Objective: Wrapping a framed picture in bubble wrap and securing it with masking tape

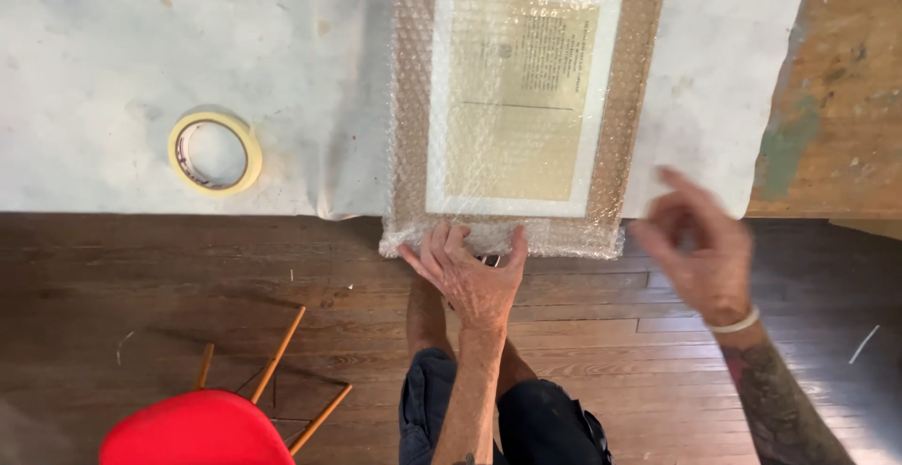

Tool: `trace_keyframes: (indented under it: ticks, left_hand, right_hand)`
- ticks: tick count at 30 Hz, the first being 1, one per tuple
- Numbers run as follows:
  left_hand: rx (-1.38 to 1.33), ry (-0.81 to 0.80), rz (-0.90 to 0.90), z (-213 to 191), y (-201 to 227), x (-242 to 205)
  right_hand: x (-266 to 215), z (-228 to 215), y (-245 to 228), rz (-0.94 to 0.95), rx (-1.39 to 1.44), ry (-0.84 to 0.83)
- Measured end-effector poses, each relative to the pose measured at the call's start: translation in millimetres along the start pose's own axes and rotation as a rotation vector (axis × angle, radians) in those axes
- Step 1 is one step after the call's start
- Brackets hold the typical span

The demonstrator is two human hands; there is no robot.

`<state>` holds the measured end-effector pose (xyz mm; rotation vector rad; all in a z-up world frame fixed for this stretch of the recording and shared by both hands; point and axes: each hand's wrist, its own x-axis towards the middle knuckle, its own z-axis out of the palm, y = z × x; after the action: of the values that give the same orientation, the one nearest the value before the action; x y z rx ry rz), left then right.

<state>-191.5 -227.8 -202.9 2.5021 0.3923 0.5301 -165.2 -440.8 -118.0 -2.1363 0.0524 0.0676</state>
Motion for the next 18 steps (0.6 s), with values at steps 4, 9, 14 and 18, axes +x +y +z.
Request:
trace_keyframes:
  ticks: [4, 9, 14, 18]
  left_hand:
    - [-0.002, -0.02, -0.033, 3, -7, -6]
    - [-0.029, 0.007, -0.025, 8, -14, -12]
    - [0.003, -0.005, -0.037, 8, -15, -12]
    - [0.007, 0.017, -0.045, 11, -15, -13]
  right_hand:
    - [26, 46, -21, 0.18, 0.165, -0.32]
    - [51, 77, -59, 0.161, 0.154, -0.708]
    - [52, 79, -47, 0.27, 0.14, -0.73]
    - [54, 78, -58, 0.335, 0.085, -0.726]
